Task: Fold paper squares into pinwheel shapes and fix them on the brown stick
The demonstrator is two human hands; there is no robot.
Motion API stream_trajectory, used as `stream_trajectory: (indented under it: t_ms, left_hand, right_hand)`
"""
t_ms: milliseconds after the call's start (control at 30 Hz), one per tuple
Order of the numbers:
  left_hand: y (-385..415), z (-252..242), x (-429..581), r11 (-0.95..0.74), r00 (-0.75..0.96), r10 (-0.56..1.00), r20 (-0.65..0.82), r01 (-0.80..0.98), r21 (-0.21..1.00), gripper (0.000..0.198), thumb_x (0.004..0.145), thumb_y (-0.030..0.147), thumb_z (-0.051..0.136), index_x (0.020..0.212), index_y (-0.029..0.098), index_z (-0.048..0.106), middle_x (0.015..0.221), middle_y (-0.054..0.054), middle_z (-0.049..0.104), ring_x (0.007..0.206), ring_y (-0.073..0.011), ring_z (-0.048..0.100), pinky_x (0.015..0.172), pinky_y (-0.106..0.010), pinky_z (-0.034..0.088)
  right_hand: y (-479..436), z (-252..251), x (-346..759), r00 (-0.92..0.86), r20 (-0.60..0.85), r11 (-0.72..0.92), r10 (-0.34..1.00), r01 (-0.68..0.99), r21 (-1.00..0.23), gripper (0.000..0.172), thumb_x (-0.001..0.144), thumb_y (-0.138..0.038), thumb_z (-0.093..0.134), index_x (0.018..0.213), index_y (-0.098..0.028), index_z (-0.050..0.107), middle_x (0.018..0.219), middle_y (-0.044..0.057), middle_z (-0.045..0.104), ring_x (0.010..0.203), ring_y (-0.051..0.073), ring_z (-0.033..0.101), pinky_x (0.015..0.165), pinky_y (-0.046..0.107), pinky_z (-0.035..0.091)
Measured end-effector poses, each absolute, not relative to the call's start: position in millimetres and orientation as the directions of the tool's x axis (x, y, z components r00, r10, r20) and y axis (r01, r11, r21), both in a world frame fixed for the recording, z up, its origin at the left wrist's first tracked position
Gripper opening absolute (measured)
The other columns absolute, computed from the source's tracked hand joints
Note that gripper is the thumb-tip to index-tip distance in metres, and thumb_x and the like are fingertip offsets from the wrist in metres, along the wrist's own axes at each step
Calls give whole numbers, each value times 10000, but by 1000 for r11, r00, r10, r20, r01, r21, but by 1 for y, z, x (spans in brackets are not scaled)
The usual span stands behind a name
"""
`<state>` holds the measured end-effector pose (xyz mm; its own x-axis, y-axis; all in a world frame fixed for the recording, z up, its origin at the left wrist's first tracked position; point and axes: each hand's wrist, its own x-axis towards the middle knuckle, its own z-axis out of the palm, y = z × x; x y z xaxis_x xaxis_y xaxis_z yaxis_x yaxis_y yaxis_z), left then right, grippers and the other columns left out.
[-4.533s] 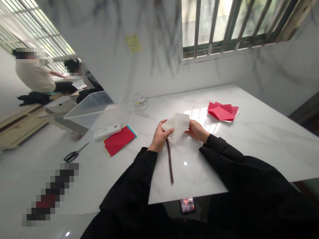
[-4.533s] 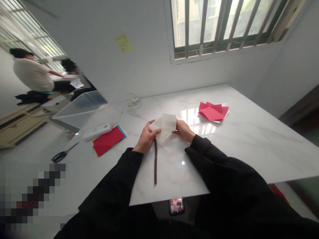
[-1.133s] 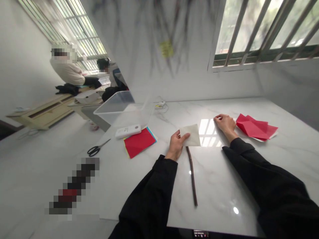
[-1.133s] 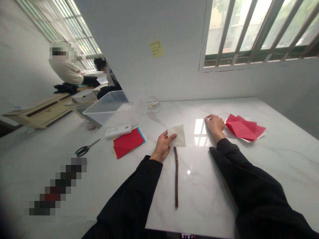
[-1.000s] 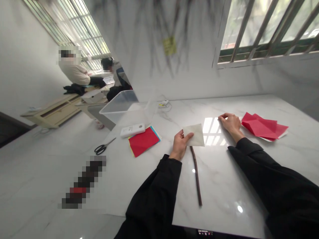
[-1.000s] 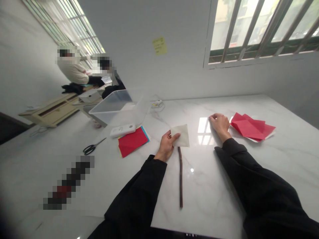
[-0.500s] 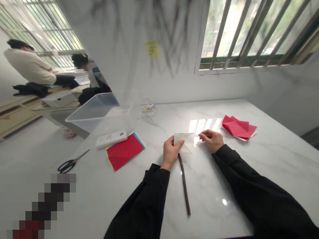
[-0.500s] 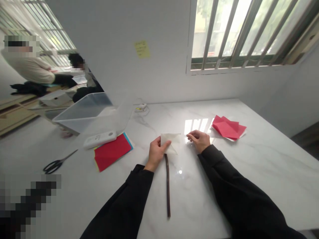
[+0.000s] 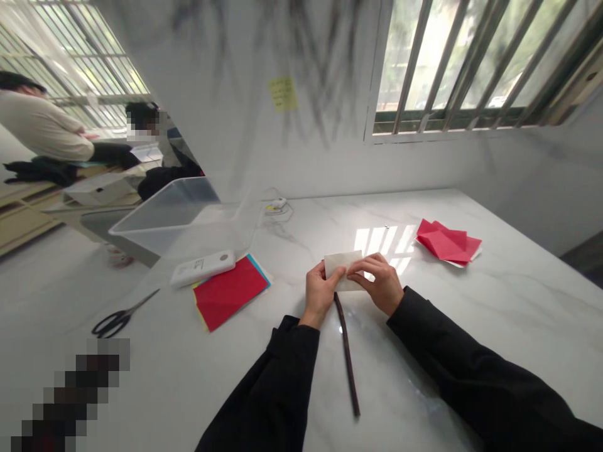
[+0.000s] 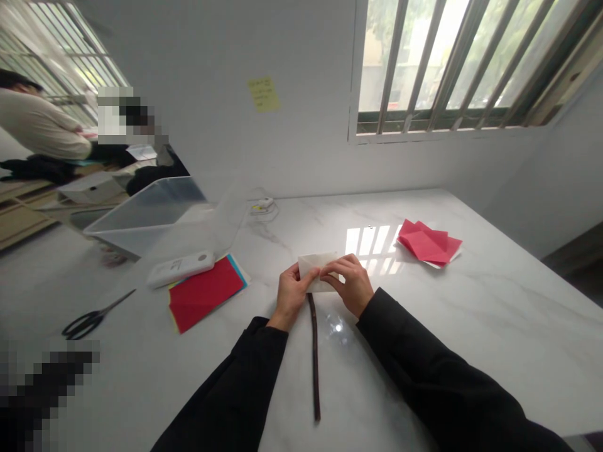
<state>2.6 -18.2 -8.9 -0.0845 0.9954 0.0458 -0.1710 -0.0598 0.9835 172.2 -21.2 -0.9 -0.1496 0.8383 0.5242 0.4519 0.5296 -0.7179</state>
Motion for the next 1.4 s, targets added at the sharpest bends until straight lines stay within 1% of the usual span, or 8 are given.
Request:
stream_trajectory:
  t_ms: [100, 233, 800, 933, 1100, 1200, 1267, 1400]
  left_hand:
    - [-19, -7, 3, -47, -73, 997, 33, -187, 981, 382, 711, 423, 869, 940, 131, 776, 894, -72, 787, 747, -200, 703, 679, -273, 536]
    - [-21, -3, 4, -34, -64, 998, 21, -212, 977, 389, 703, 416, 877, 958, 137, 786, 902, -67, 789, 749, -199, 705, 691, -280, 546]
    - [-22, -1, 1, -31, -6, 1000, 31, -217, 976, 372, 715, 426, 876, 945, 143, 799, 901, -68, 781, 753, -191, 691, 689, -271, 533]
    - [-23, 1, 1, -15, 15, 1000, 19, -235, 972, 375, 718, 427, 869, 941, 134, 799, 891, -73, 781, 728, -185, 685, 669, -267, 530]
    - [-24, 3, 1, 14, 39, 999, -5, -248, 969, 384, 728, 446, 858, 937, 130, 800, 860, -72, 779, 686, -174, 677, 628, -257, 524]
    - [-24, 3, 2, 14, 26, 1000, -8, -255, 967, 375, 721, 442, 862, 916, 129, 800, 830, -66, 775, 659, -165, 669, 610, -253, 524]
    - [-24, 3, 2, 20, 21, 1000, -15, -263, 965, 385, 709, 446, 871, 916, 129, 800, 808, -64, 770, 645, -167, 667, 605, -258, 529]
    - [-24, 2, 1, 35, 44, 999, -24, -276, 961, 442, 696, 472, 887, 962, 129, 803, 837, -77, 776, 684, -189, 695, 660, -289, 566]
  right_hand:
    - [-16, -6, 174, -105, 596, 559, 796, 505, -658, 86, 881, -405, 776, 841, -339, 813, 1115, 73, 677, 1051, 294, 593, 908, 484, 541]
    - [-14, -12, 175, -95, 572, 542, 815, 477, -692, 73, 889, -395, 770, 881, -335, 810, 1247, 71, 633, 1178, 307, 558, 963, 491, 515]
    - [-15, -12, 174, -43, 464, 435, 885, 437, -788, 220, 847, -502, 779, 862, -284, 807, 1268, 94, 661, 1266, 331, 573, 1117, 545, 412]
    - [-17, -11, 171, -65, 347, 349, 936, 307, -885, 291, 851, -536, 749, 882, -248, 787, 1184, 90, 675, 1151, 287, 639, 975, 439, 520]
    - [-20, -8, 167, -59, 280, 286, 958, 247, -926, 283, 848, -508, 750, 890, -230, 720, 920, 40, 720, 778, 201, 636, 694, 327, 526]
    - [-21, -8, 166, -51, 276, 281, 960, 166, -945, 301, 830, -505, 767, 957, -240, 702, 925, 38, 730, 759, 202, 648, 670, 324, 546]
    - [-22, -7, 165, -59, 256, 260, 965, 76, -963, 386, 812, -499, 791, 1093, -254, 689, 999, 45, 740, 830, 219, 691, 719, 339, 584]
    - [-20, -7, 166, -55, 196, 191, 979, -82, -978, 870, 742, -481, 868, 1497, -307, 471, 1112, 58, 756, 913, 247, 742, 792, 391, 627]
